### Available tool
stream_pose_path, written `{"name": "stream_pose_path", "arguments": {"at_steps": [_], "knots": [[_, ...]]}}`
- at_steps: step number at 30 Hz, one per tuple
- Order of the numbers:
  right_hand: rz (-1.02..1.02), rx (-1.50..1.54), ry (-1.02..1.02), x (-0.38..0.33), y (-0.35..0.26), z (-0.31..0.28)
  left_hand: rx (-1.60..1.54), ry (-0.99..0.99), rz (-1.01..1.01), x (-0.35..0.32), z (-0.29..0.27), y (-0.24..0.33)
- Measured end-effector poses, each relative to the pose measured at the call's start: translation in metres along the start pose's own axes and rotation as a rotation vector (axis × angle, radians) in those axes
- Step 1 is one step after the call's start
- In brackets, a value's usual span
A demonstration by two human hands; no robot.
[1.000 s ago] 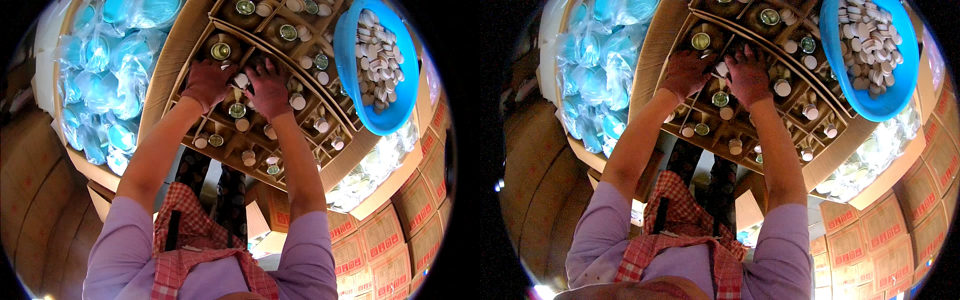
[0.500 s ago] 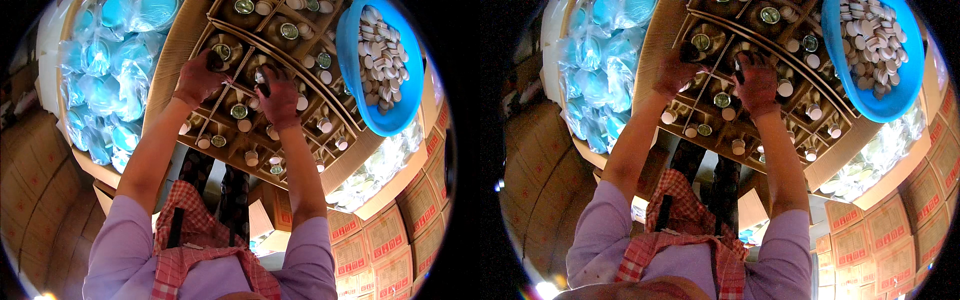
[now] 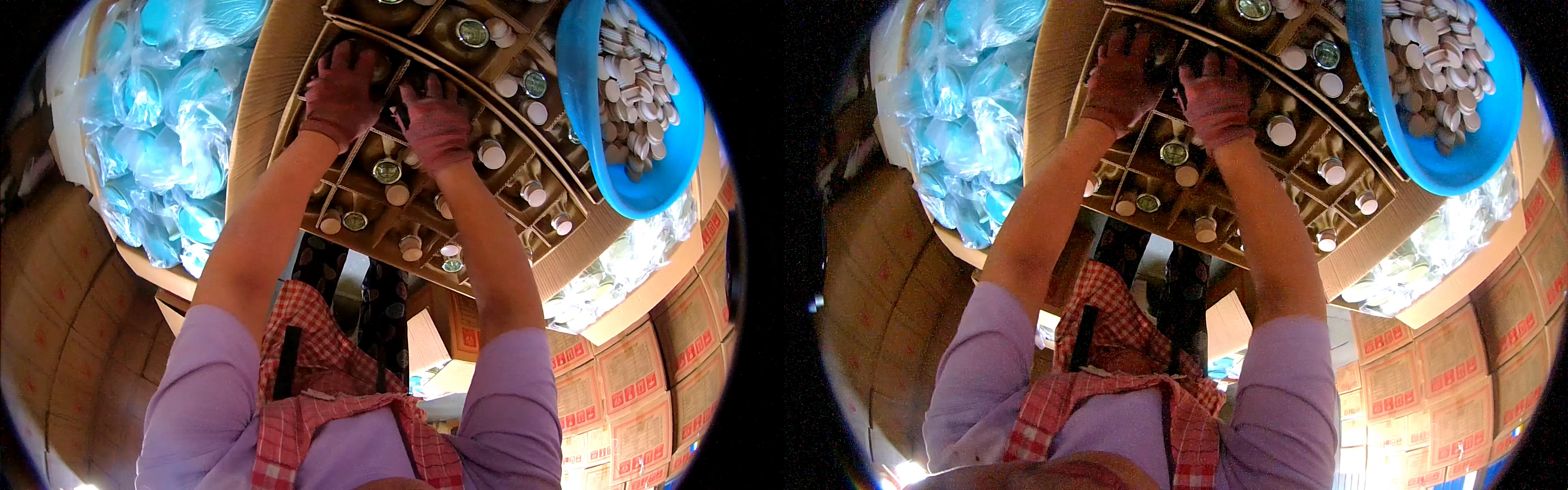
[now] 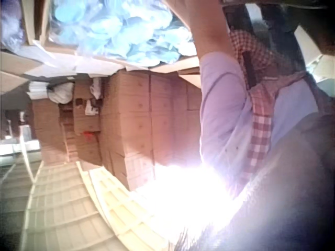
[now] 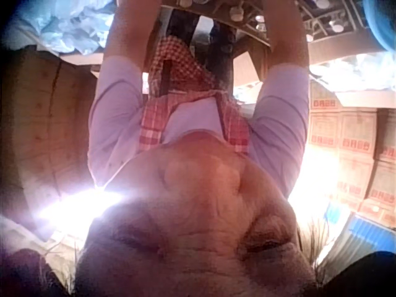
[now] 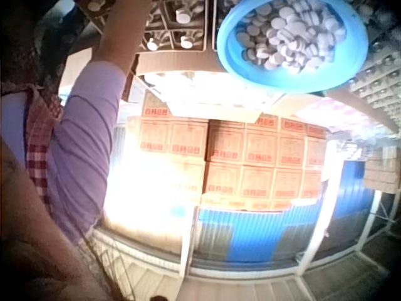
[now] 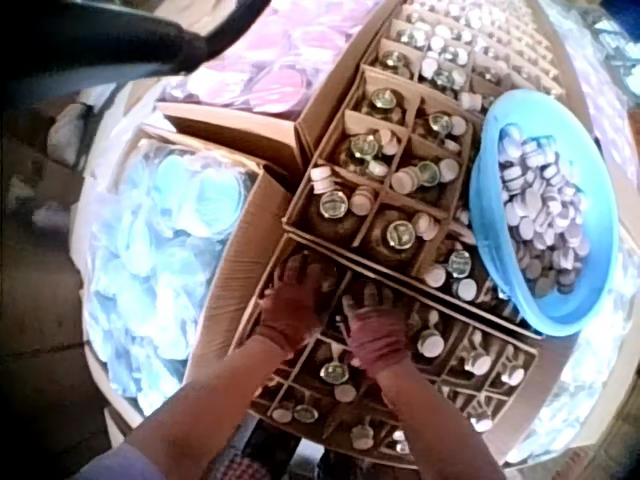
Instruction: The person assembles cylindrical containers by inserting a metal inner liner into a plastic outer shell and securing a lid. They then wrap the assembled unit in a plastic bag and place it into a cardboard box. The person also handles small glass jars, placing them into a divided cardboard tray.
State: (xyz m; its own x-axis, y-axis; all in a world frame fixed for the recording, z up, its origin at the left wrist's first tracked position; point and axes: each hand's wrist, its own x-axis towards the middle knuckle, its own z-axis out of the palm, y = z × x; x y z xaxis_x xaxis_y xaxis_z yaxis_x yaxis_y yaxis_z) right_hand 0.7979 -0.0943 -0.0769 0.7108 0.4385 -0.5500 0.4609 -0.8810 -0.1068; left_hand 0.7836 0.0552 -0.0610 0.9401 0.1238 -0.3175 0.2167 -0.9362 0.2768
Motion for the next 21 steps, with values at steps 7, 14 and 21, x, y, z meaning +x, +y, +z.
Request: {"name": "stream_pose_path", "arguments": {"at_steps": [7, 14, 21], "knots": [[-0.053, 0.174, 0.461, 0.004, -0.001, 0.018, 0.193, -0.149, -0.108, 0.009, 0.013, -0.008], [0.393, 1.763, 0.827, -0.121, 0.051, 0.02, 0.185, -0.004, 0.063, 0.01, 0.02, -0.028], [1.039, 1.896, 0.613, -0.338, 0.026, 0.134, 0.292, 0.094, 0.215, 0.015, 0.029, -0.037]]}}
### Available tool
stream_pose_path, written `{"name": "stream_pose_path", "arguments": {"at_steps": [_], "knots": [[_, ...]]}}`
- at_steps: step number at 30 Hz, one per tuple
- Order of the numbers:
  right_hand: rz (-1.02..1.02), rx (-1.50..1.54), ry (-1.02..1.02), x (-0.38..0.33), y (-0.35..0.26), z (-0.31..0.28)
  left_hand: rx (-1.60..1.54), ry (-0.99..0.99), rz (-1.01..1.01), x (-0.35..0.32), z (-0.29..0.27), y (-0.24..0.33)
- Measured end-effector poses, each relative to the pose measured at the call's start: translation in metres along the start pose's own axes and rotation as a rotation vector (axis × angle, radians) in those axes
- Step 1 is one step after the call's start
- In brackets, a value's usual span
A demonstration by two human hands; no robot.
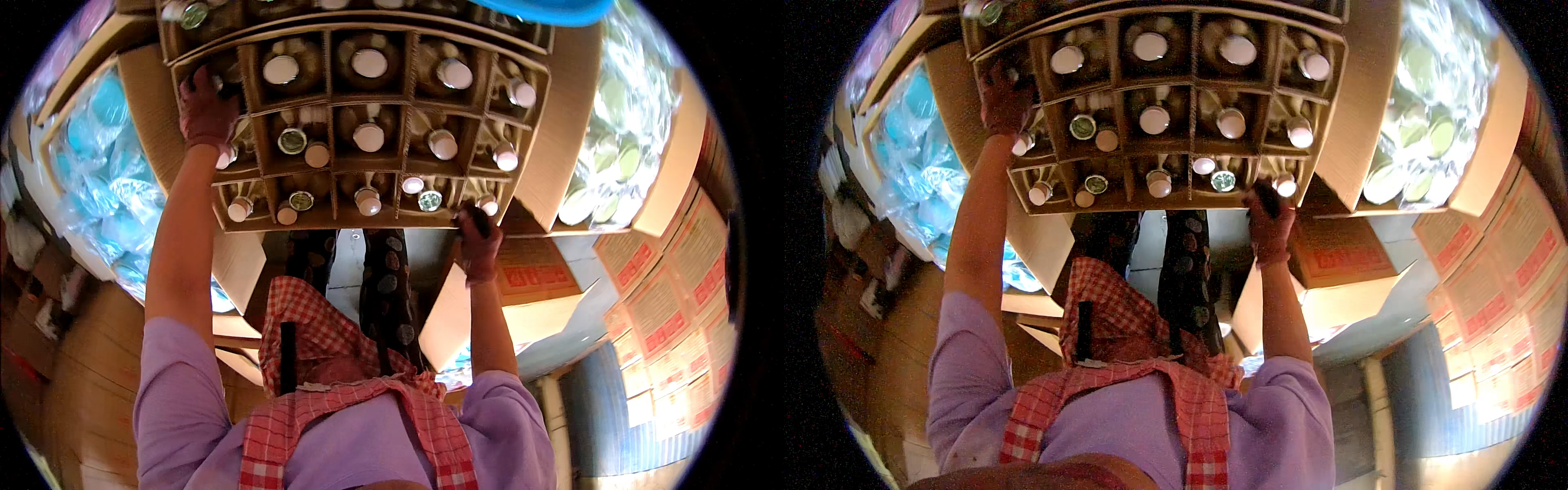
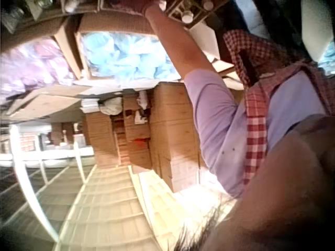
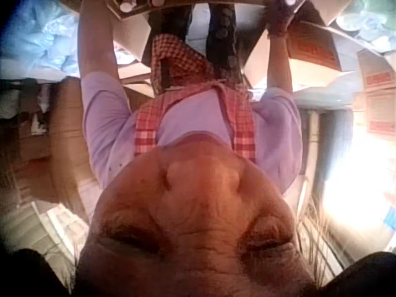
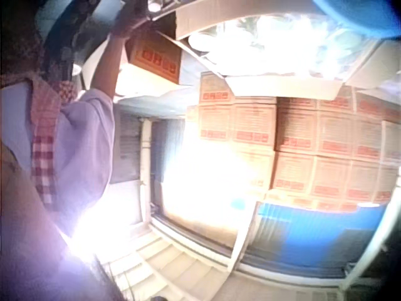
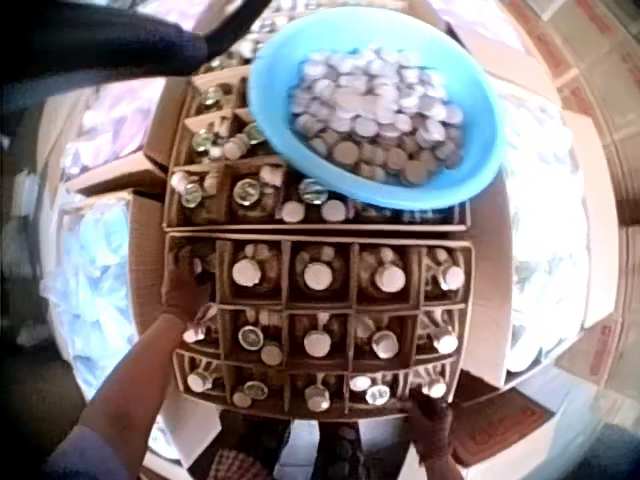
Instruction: The person assembles cylindrical containers by inserting a metal inner liner into a plastic outer shell and securing a lid. They then wrap the assembled unit in a plastic bag and place it into a cardboard box. The person also handles small glass jars, placing them into a divided cardboard tray.
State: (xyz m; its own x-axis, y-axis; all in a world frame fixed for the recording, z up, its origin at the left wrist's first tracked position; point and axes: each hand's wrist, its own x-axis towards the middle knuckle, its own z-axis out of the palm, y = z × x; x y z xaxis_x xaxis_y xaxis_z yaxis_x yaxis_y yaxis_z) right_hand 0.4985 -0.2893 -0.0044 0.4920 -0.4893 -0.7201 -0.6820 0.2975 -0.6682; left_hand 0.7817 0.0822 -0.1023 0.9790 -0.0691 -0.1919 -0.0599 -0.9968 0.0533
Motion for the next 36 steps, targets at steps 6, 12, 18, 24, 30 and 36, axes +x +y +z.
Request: {"name": "stream_pose_path", "arguments": {"at_steps": [6, 12, 18, 24, 30, 36], "knots": [[0.477, -0.747, -0.2, -0.089, 0.207, -0.072, 0.214, -0.064, 0.088, 0.014, 0.02, -0.062], [0.767, -0.882, -0.351, -0.169, 0.3, -0.085, 0.197, 0.065, 0.39, 0.057, 0.008, -0.105], [1.004, -0.858, -0.357, -0.187, 0.374, -0.096, 0.357, -0.857, 0.376, 0.115, -0.031, -0.083], [1.068, -0.821, -0.184, -0.211, 0.432, -0.127, 1.307, -0.801, 0.766, 0.144, -0.052, -0.079], [1.125, -0.582, -0.092, -0.266, 0.438, -0.091, 0.077, -0.421, 0.032, 0.075, -0.065, -0.011], [1.058, -0.48, -0.025, -0.263, 0.424, -0.089, 0.168, -0.451, 0.334, -0.033, -0.089, 0.125]]}}
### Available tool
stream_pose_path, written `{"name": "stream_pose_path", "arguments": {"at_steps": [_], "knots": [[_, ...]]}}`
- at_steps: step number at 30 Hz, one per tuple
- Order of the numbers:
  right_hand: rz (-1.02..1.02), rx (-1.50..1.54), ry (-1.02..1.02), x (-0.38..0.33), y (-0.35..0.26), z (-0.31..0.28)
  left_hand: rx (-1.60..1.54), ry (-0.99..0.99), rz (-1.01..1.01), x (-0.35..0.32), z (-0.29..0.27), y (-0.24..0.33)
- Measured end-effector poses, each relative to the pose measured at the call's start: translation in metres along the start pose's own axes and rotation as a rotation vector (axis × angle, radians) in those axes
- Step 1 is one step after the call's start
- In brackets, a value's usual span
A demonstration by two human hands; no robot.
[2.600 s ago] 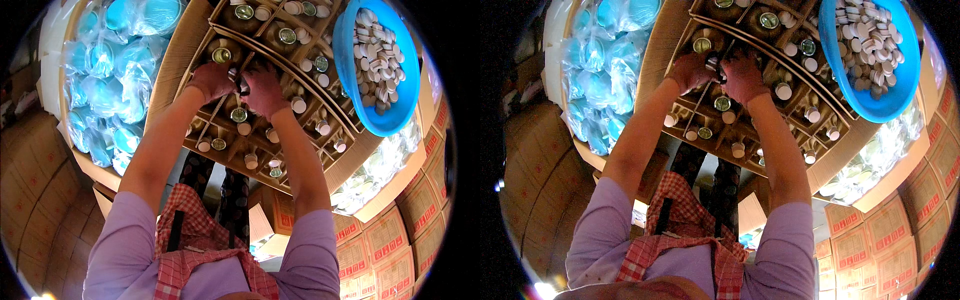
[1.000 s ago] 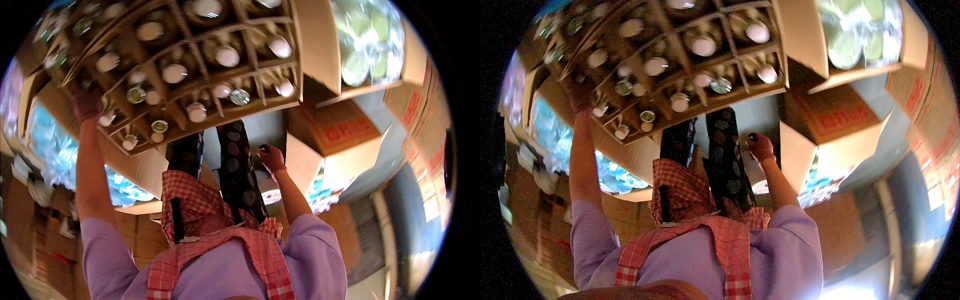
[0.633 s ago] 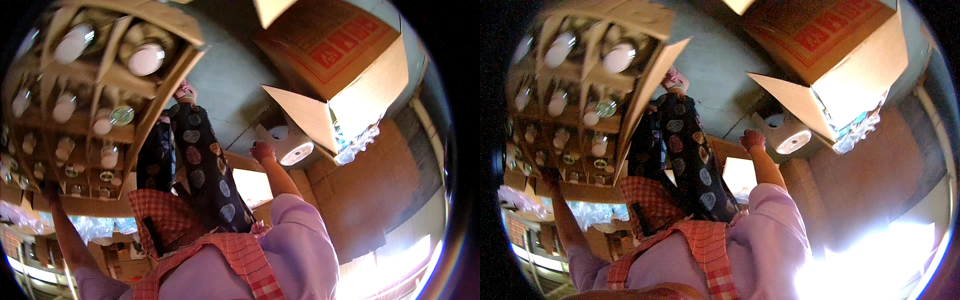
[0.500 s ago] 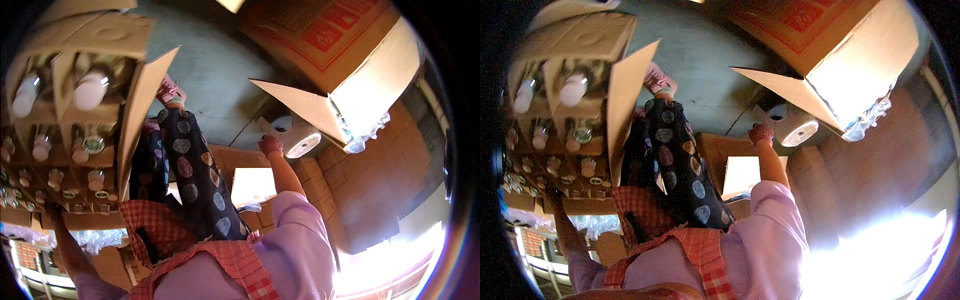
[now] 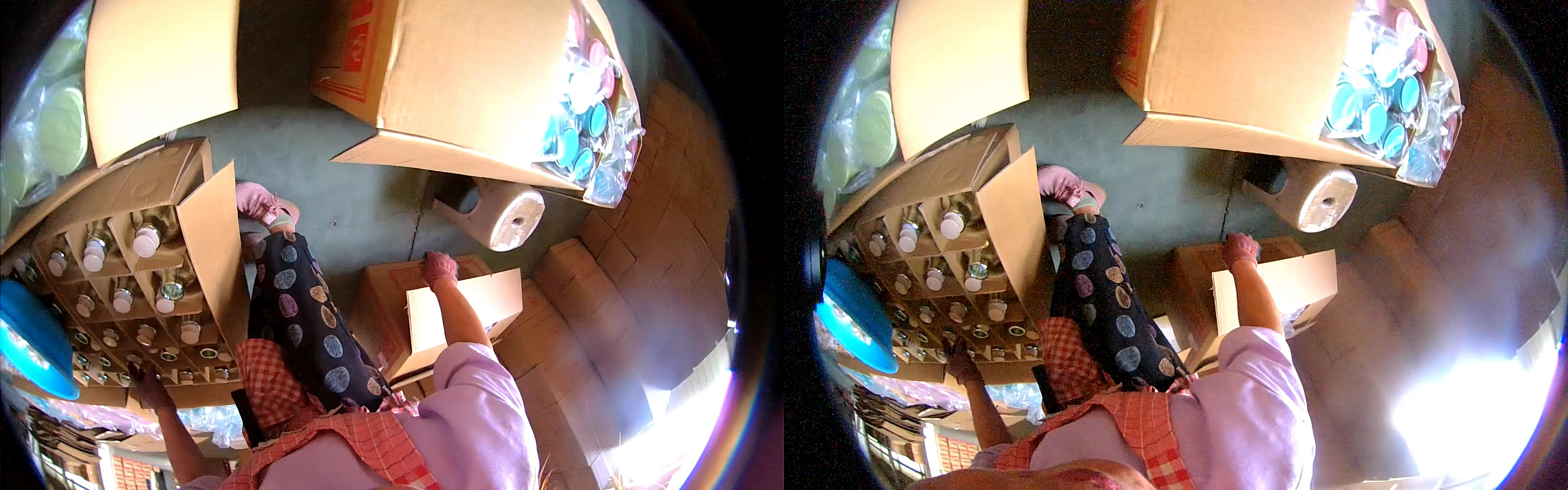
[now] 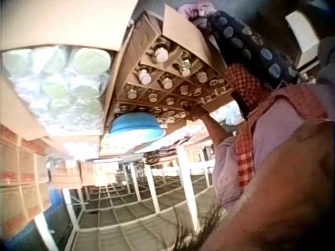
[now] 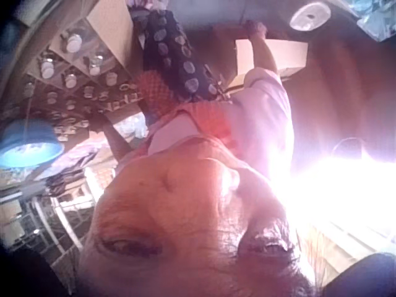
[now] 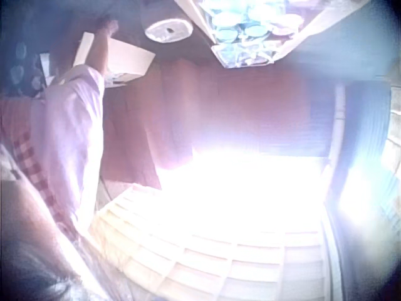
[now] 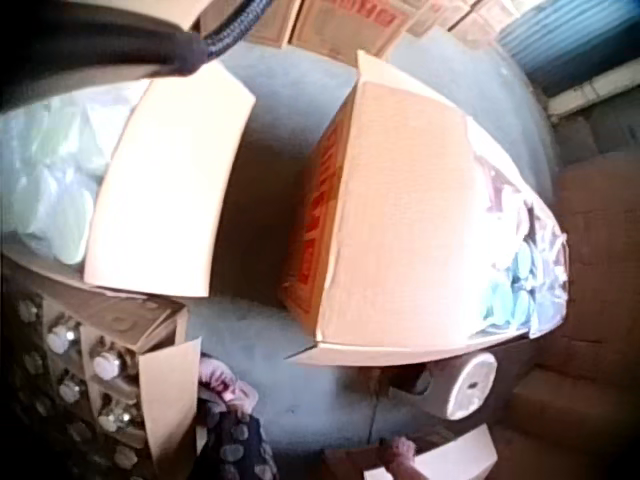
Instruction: The person assembles cylindrical containers by inserting a metal inner liner into a plastic outer shell and securing a lid. They then wrap the assembled unit in a plastic bag and place it into a cardboard box. The person also handles small glass jars, placing them into a divided cardboard tray.
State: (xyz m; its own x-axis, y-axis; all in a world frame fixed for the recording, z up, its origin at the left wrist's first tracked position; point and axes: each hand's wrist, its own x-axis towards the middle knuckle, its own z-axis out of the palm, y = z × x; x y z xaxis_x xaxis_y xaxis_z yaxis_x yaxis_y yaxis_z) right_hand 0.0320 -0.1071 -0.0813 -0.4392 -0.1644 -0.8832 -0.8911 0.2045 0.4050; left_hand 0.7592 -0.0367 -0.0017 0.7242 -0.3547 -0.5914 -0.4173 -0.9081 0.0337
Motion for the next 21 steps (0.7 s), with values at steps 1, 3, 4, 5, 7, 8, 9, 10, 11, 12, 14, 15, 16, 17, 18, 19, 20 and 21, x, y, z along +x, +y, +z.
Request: {"name": "stream_pose_path", "arguments": {"at_steps": [1, 3, 4, 5, 7, 8, 9, 10, 11, 12, 14, 15, 16, 17, 18, 19, 20, 21], "knots": [[-0.014, 0.008, 0.018, 0.0, 0.0, 0.0, -0.1, -0.026, 0.131, -0.006, 0.006, 0.013], [0.004, 0.018, 0.021, 0.008, 0.0, -0.006, -0.233, -0.064, 0.096, -0.037, 0.021, 0.056], [0.002, 0.004, 0.018, 0.011, 0.001, -0.014, -0.251, -0.063, 0.071, -0.045, 0.021, 0.063], [0.002, -0.014, 0.017, 0.015, 0.003, -0.021, -0.271, -0.065, 0.044, -0.049, 0.025, 0.068], [0.033, -0.051, 0.021, 0.038, 0.008, -0.028, -0.325, -0.068, -0.019, -0.055, 0.046, 0.077], [0.041, -0.069, 0.017, 0.052, 0.013, -0.027, -0.15, 0.018, 0.16, -0.061, 0.05, 0.093], [0.047, -0.091, 0.011, 0.064, 0.019, -0.024, -0.164, 0.007, 0.136, -0.058, 0.053, 0.086], [0.043, -0.105, 0.011, 0.078, 0.025, -0.02, -0.178, 0.005, 0.112, -0.047, 0.054, 0.072], [0.049, -0.16, 0.034, 0.096, 0.029, -0.021, -0.195, 0.011, 0.083, -0.044, 0.056, 0.062], [0.051, -0.191, 0.035, 0.113, 0.038, -0.015, -0.222, 0.055, 0.068, -0.053, 0.057, 0.08], [0.018, -0.281, 0.067, 0.144, 0.05, -0.014, -0.213, 0.033, 0.067, -0.05, 0.052, 0.091], [-0.026, -0.342, 0.093, 0.153, 0.056, -0.014, -0.21, 0.035, 0.064, -0.051, 0.052, 0.089], [-0.048, -0.381, 0.108, 0.162, 0.063, -0.013, -0.33, 0.0, 0.108, -0.042, 0.05, 0.079], [-0.062, -0.409, 0.11, 0.173, 0.07, -0.016, -0.337, 0.026, 0.079, -0.041, 0.05, 0.068], [-0.065, -0.425, 0.101, 0.182, 0.076, -0.014, -0.338, 0.051, 0.055, -0.044, 0.05, 0.078], [-0.063, -0.43, 0.091, 0.19, 0.084, -0.015, -0.345, 0.076, 0.038, -0.044, 0.05, 0.085], [-0.068, -0.429, 0.084, 0.194, 0.088, -0.015, -0.34, 0.047, -0.004, -0.043, 0.048, 0.088], [-0.071, -0.421, 0.07, 0.193, 0.09, -0.015, -0.315, 0.042, 0.012, -0.04, 0.046, 0.086]]}}
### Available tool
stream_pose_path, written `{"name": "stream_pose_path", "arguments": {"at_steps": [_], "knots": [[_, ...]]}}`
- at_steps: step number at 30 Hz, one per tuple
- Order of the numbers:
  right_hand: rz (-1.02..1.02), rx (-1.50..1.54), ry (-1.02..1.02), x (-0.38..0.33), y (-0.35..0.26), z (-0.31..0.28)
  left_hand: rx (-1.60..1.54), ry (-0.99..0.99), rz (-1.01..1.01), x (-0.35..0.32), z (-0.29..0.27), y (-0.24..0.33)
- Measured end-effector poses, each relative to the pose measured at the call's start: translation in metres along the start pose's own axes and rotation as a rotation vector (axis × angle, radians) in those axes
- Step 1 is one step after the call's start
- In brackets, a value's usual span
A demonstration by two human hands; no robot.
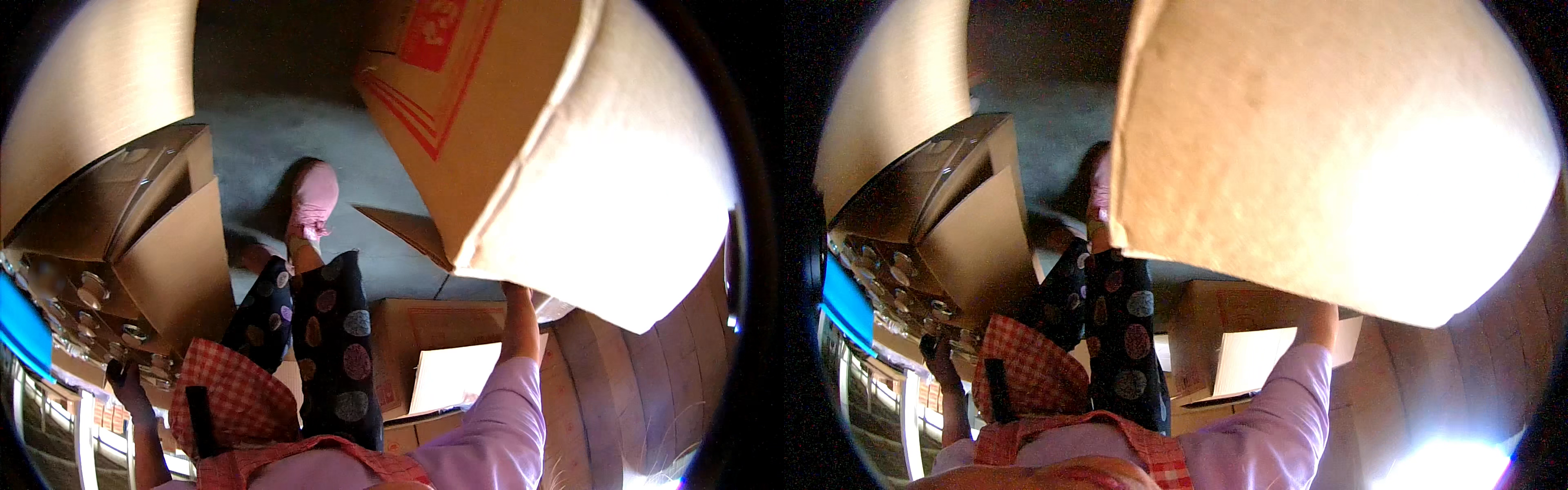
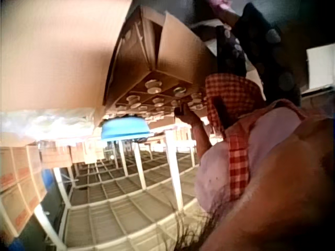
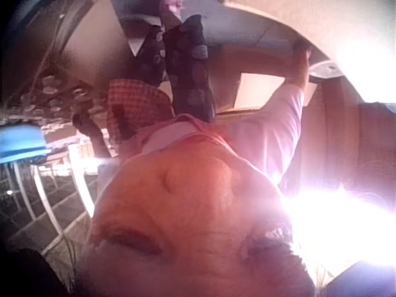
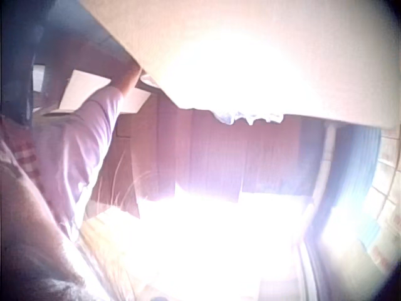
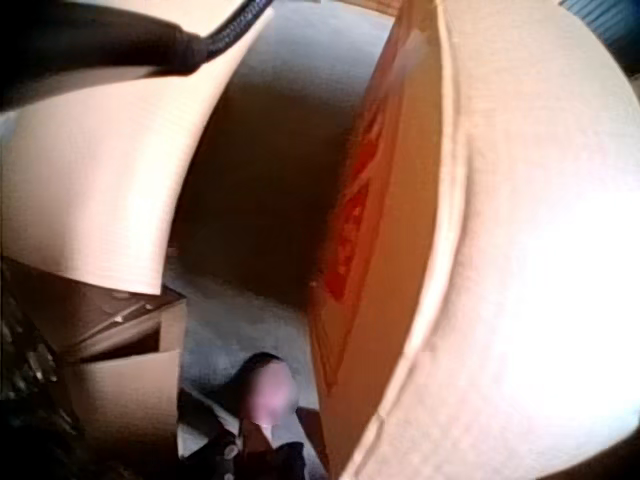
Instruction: The person assembles cylindrical containers by inserting a metal inner liner into a plastic outer shell and securing a lid. They then wrap the assembled unit in a plastic bag and place it into a cardboard box. The person also handles small glass jars, placing them into a divided cardboard tray.
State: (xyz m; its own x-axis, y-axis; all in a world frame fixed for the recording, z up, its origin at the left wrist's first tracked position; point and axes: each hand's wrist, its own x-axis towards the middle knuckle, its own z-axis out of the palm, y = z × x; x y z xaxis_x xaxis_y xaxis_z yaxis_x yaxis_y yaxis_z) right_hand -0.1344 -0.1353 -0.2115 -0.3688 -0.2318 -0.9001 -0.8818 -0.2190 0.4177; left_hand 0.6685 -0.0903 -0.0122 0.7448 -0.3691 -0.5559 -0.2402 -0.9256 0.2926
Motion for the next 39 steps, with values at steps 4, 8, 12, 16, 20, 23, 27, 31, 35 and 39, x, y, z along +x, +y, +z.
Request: {"name": "stream_pose_path", "arguments": {"at_steps": [4, 8, 12, 16, 20, 23, 27, 31, 35, 39], "knots": [[-0.104, 0.111, -0.047, -0.014, -0.021, -0.02, 0.133, -0.001, 0.001, -0.008, 0.007, 0.008], [-0.259, 0.256, -0.096, -0.051, -0.086, -0.06, 0.048, 0.092, 0.006, -0.01, 0.007, -0.014], [-0.44, 0.193, 0.056, -0.075, -0.17, -0.118, -0.126, 0.163, 0.089, -0.02, 0.029, -0.023], [-0.323, 0.385, -0.079, -0.09, -0.221, -0.178, -0.281, 0.189, 0.124, -0.027, 0.045, -0.023], [-0.196, 0.64, -0.174, -0.062, -0.22, -0.157, -0.373, 0.204, 0.075, -0.039, 0.052, -0.007], [-0.154, 0.67, -0.118, -0.038, -0.213, -0.123, -0.437, 0.186, 0.035, -0.037, 0.051, -0.007], [-0.238, 0.791, -0.004, -0.084, -0.231, -0.164, -0.19, 0.292, 0.02, -0.039, 0.056, -0.007], [-0.147, 0.383, 0.002, -0.059, -0.234, -0.169, -0.205, 0.374, 0.1, -0.034, 0.063, -0.008], [-0.557, -0.184, 0.38, -0.02, -0.279, -0.25, -0.301, 0.355, 0.045, -0.036, 0.059, -0.011], [-0.606, -0.063, 0.685, -0.022, -0.355, -0.392, -0.323, 0.406, 0.044, -0.031, 0.058, 0.006]]}}
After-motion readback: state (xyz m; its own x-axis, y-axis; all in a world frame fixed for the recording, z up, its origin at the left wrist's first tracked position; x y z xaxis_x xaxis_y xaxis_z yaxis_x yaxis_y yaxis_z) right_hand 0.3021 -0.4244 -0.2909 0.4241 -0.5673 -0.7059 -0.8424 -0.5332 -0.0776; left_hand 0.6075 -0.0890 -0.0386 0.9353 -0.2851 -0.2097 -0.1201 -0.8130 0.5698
